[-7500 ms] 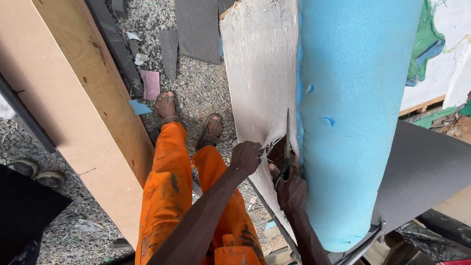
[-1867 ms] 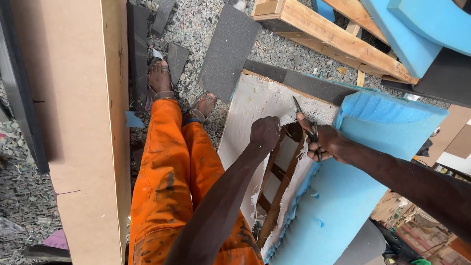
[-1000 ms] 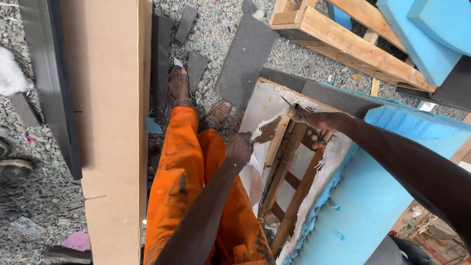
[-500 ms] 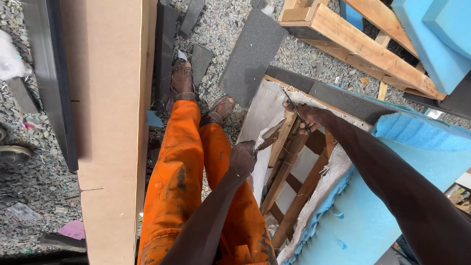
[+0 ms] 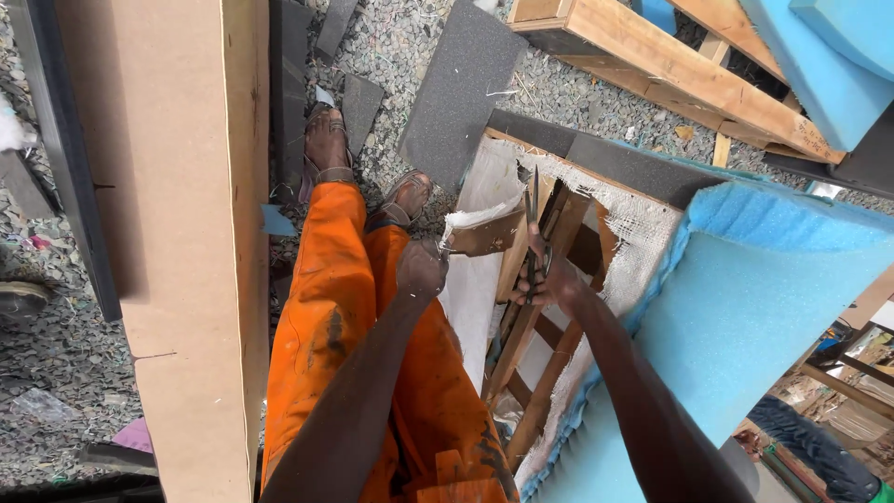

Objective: The person uses shears to cut a white fabric covering on a wooden frame, removing the material from the structure. They then discard the cut fabric pieces onto the ground.

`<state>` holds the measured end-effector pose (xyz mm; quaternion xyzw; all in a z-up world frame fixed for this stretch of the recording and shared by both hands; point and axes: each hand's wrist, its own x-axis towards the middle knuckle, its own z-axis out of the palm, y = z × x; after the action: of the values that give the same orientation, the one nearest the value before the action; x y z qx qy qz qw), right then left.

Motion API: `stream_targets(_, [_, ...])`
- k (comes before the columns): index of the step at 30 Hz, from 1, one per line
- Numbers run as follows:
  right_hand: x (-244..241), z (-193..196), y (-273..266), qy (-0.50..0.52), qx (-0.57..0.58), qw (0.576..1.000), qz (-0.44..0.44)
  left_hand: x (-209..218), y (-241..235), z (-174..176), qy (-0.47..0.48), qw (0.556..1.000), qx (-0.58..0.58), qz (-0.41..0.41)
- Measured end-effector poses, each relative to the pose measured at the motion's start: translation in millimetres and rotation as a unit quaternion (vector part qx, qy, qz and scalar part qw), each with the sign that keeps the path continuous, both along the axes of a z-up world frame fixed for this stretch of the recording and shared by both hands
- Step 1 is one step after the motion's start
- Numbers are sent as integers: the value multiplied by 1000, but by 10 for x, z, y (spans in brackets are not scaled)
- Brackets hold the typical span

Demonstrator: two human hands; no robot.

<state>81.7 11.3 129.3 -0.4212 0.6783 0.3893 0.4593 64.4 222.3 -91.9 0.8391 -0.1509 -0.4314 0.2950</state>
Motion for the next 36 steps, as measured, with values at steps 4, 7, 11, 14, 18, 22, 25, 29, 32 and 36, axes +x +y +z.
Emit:
stream_targets(4, [-678, 452, 706, 33, 17, 992, -118, 213, 75, 51, -171, 968, -19, -185])
stream_targets(7, [-1075, 337, 971, 15, 39, 980, -194, 215, 74, -31, -134, 985, -5, -111])
stream_targets(11, [-1306, -495, 714, -22, 9, 978, -206, 182, 177, -171, -277, 940, -82, -181])
stream_targets(14, [-1179, -908, 504, -58, -7, 979, -197, 108, 257, -459, -339, 898, -109, -258])
stream_targets(18, [-1250, -971, 575, -36, -86, 969, -228, 90, 197, -490, -172, 963, -71, -194])
stream_targets(22, [-1422, -1037, 610, -50, -107, 964, -240, 139, 177, -543, -65, 960, 4, -274])
stream_targets(25, [-1514, -1112, 648, -90, -68, 962, -249, 314, 138, -141, -163, 949, 0, -271])
stream_targets(29, [-1334, -1230, 463, -101, -22, 963, -250, 469, 51, 103, -129, 942, 40, -308])
stream_targets(32, [-1321, -1283, 400, -94, -36, 960, -262, 449, -8, 210, -84, 954, 42, -283])
stream_targets(36, [-1291, -1077, 480, -59, -95, 956, -270, 451, -17, 500, 14, 974, 57, -217])
